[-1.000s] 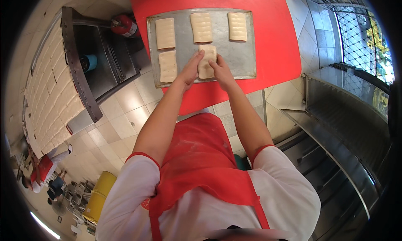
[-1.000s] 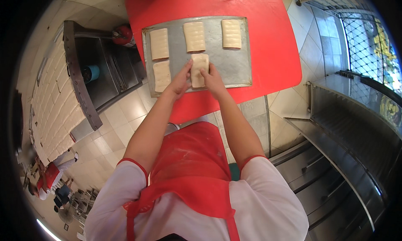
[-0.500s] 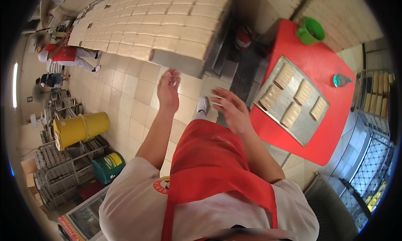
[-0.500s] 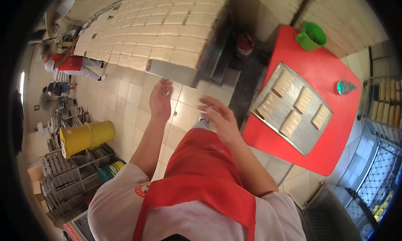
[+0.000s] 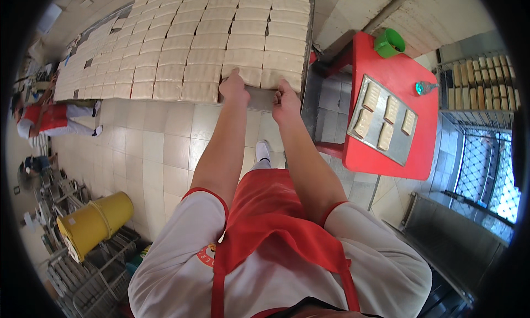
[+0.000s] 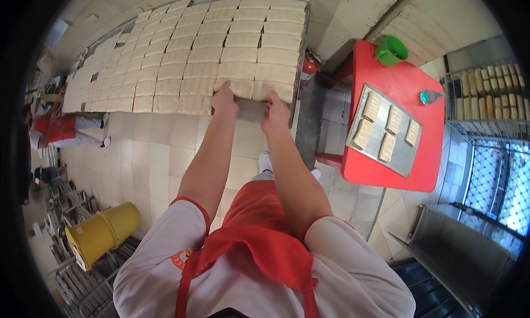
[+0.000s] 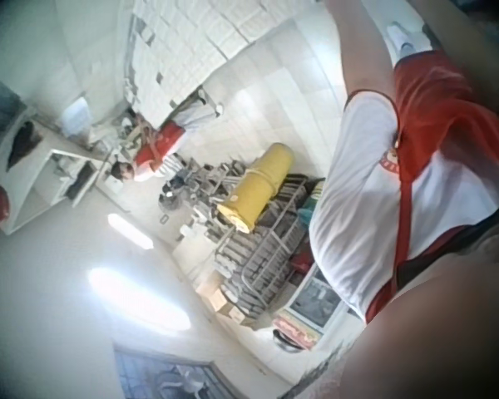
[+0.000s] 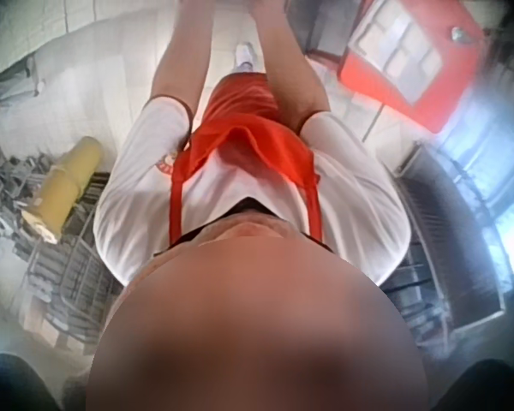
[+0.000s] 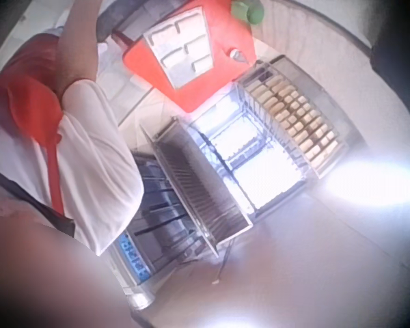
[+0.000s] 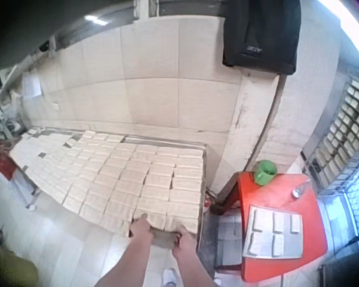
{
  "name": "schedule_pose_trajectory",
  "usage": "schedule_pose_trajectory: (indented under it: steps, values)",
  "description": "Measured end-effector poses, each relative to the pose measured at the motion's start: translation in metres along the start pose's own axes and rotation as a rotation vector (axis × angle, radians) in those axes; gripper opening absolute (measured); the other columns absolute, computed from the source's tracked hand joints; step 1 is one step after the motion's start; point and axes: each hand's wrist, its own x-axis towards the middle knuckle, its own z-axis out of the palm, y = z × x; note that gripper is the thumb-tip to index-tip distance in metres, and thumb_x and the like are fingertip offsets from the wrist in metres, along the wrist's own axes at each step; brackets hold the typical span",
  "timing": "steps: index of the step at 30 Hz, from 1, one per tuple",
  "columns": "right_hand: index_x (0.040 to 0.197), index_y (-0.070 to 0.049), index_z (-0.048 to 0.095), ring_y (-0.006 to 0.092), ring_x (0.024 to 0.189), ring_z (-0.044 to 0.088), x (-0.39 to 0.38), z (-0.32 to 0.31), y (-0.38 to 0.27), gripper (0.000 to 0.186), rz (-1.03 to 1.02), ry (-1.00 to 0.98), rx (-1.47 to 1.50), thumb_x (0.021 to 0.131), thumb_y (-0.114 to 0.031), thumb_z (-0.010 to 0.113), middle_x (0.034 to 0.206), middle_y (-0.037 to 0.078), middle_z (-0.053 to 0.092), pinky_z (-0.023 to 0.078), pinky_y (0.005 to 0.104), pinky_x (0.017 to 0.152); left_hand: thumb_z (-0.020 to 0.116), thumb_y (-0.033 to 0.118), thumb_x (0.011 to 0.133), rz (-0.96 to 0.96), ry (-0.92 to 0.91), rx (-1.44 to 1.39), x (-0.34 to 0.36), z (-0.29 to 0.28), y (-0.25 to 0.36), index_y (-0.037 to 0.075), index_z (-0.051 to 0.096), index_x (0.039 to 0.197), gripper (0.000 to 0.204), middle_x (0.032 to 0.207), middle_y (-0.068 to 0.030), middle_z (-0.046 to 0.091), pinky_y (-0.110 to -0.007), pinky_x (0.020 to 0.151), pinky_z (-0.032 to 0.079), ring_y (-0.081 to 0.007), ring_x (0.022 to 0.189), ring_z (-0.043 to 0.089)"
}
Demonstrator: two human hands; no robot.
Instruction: The person places pieces of dough onto a metal tray and then slides the tray into a rack inside a large oven.
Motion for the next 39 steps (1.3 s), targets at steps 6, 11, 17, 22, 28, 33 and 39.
schedule_pose_trajectory:
  steps: [6, 11, 17, 22, 28, 33, 39]
  values:
    - [0.137, -0.004, 0.039, 0.0249, 0.125, 0.053, -0.028, 0.077, 0.049, 0.076, -0.589, 0.09, -0.143, 0.077, -0.002, 0.085, 0.137, 0.012, 0.054, 0.044, 0.0393, 0.106, 0.054, 0.023, 0.098, 0.286, -0.186, -0.015, 0.078, -0.062, -0.01, 0.006, 0.06, 0.116, 0.025, 0.104, -0.0125, 0.065, -0.041, 0.084, 0.051, -0.0256, 0.095, 0.062]
    - [0.136, -0.008, 0.036, 0.0253, 0.122, 0.054, -0.041, 0.047, -0.012, 0.072, -0.285, 0.124, 0.198, 0.08, -0.004, 0.081, 0.134, 0.013, 0.053, 0.047, 0.0405, 0.101, 0.041, 0.022, 0.095, 0.164, -0.518, -0.28, -0.04, -0.044, -0.009, -0.004, 0.047, 0.131, 0.045, 0.132, -0.0171, 0.056, -0.05, 0.111, 0.041, -0.0325, 0.123, 0.054]
    - [0.136, -0.014, 0.034, 0.0257, 0.113, 0.06, -0.02, 0.045, 0.002, 0.067, -0.364, -0.01, 0.134, 0.084, -0.011, 0.076, 0.131, 0.012, 0.052, 0.055, 0.0444, 0.079, 0.042, 0.027, 0.091, 0.128, -0.655, -0.446, -0.048, -0.041, -0.011, -0.005, 0.045, 0.139, 0.058, 0.141, -0.0183, 0.051, -0.046, 0.114, 0.038, -0.0339, 0.134, 0.048]
    - [0.133, -0.012, 0.038, 0.0236, 0.111, 0.061, -0.036, 0.037, -0.002, 0.056, -0.312, -0.174, 0.204, 0.084, -0.007, 0.063, 0.126, 0.011, 0.055, 0.057, 0.0433, 0.086, 0.049, 0.037, 0.088, 0.133, -0.722, -0.519, -0.063, -0.075, 0.006, -0.002, 0.044, 0.145, 0.069, 0.147, -0.0166, 0.049, -0.045, 0.119, 0.032, -0.0312, 0.138, 0.046]
    - [0.133, -0.017, 0.043, 0.0259, 0.111, 0.061, -0.076, -0.054, -0.063, 0.05, -0.082, -0.484, 0.242, 0.086, -0.013, 0.059, 0.119, 0.007, 0.057, 0.055, 0.0473, 0.091, 0.048, 0.046, 0.094, -0.232, -1.204, -0.295, -0.031, -0.139, -0.004, 0.008, 0.049, 0.147, 0.066, 0.145, -0.0091, 0.055, -0.045, 0.117, 0.032, -0.0265, 0.137, 0.046]
    - [0.143, -0.014, 0.044, 0.0227, 0.114, 0.062, -0.113, -0.188, -0.151, 0.055, -0.166, -0.357, 0.098, 0.092, -0.019, 0.064, 0.125, 0.008, 0.059, 0.053, 0.0422, 0.093, 0.042, 0.05, 0.098, -0.358, -1.134, -0.096, -0.129, -0.112, -0.071, 0.008, 0.036, 0.153, 0.07, 0.156, -0.0143, 0.041, -0.051, 0.115, 0.038, -0.0324, 0.139, 0.044]
    - [0.148, -0.009, 0.039, 0.0249, 0.117, 0.065, -0.123, -0.388, -0.327, 0.06, -0.325, 0.076, -0.184, 0.093, -0.016, 0.062, 0.132, 0.011, 0.061, 0.055, 0.043, 0.098, 0.044, 0.056, 0.097, -0.525, -1.199, -0.053, -0.192, -0.048, -0.191, 0.011, 0.037, 0.154, 0.073, 0.157, -0.0174, 0.038, -0.052, 0.115, 0.036, -0.0335, 0.14, 0.042]
